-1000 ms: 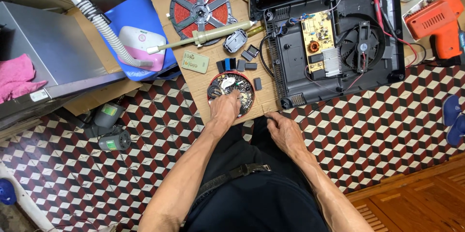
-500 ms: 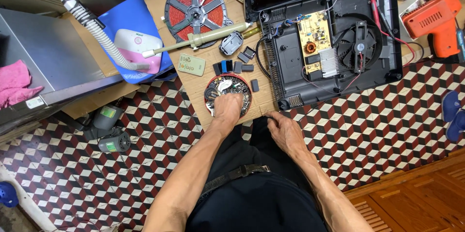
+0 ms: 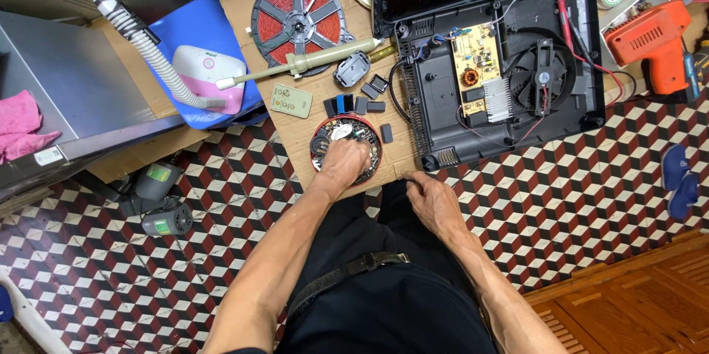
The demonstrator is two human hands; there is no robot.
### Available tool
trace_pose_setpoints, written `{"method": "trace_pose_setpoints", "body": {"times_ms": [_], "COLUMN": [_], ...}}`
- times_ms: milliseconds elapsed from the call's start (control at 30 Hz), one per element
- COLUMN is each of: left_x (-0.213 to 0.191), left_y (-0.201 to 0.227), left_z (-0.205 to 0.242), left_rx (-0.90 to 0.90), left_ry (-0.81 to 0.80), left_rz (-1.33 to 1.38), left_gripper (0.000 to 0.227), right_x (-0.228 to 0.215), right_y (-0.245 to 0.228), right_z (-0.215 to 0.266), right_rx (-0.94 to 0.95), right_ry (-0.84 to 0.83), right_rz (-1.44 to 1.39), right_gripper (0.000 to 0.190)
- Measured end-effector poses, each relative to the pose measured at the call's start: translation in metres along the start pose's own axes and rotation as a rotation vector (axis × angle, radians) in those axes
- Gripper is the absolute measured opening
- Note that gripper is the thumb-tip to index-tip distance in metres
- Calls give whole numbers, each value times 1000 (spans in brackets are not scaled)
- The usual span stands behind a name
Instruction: The recorder is repairing or disassembling an induction cooker, working on various internal components such as the circuit board, cooling fan, and wiring using tools like an electric drill, wire cutters, and a multimeter.
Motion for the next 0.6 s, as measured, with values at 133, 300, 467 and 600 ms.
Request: {"method": "trace_pose_setpoints", "body": {"times_ms": [133, 300, 467, 600], "left_x": [-22, -61, -79, -75], "left_y": [20, 35, 72, 81], "left_z": [9, 36, 60, 69], "left_rx": [-46, -468, -618, -608], "left_ry": [44, 337, 297, 319], "left_rz": [72, 1224, 1565, 1694], "left_gripper": [14, 22, 18, 19], "right_x": [3, 6, -15, -11], "right_y": [2, -5, -42, -49], "right_z": [1, -3, -1, -4], "right_rx": [-31, -4, -108, -193], "right_ry": [17, -48, -14, -12], "right_rz": [-19, -581, -848, -871], "right_gripper": [32, 29, 28, 25]}}
Point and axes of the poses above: each hand's wrist, its own z-axis away from the middle knuckle, its own x-axis out of the palm, y = z × x, the point moved 3 cm from there along -z, towards the middle knuckle, and after that the axes turned 13 degrees about z, right-handed, at the moved point
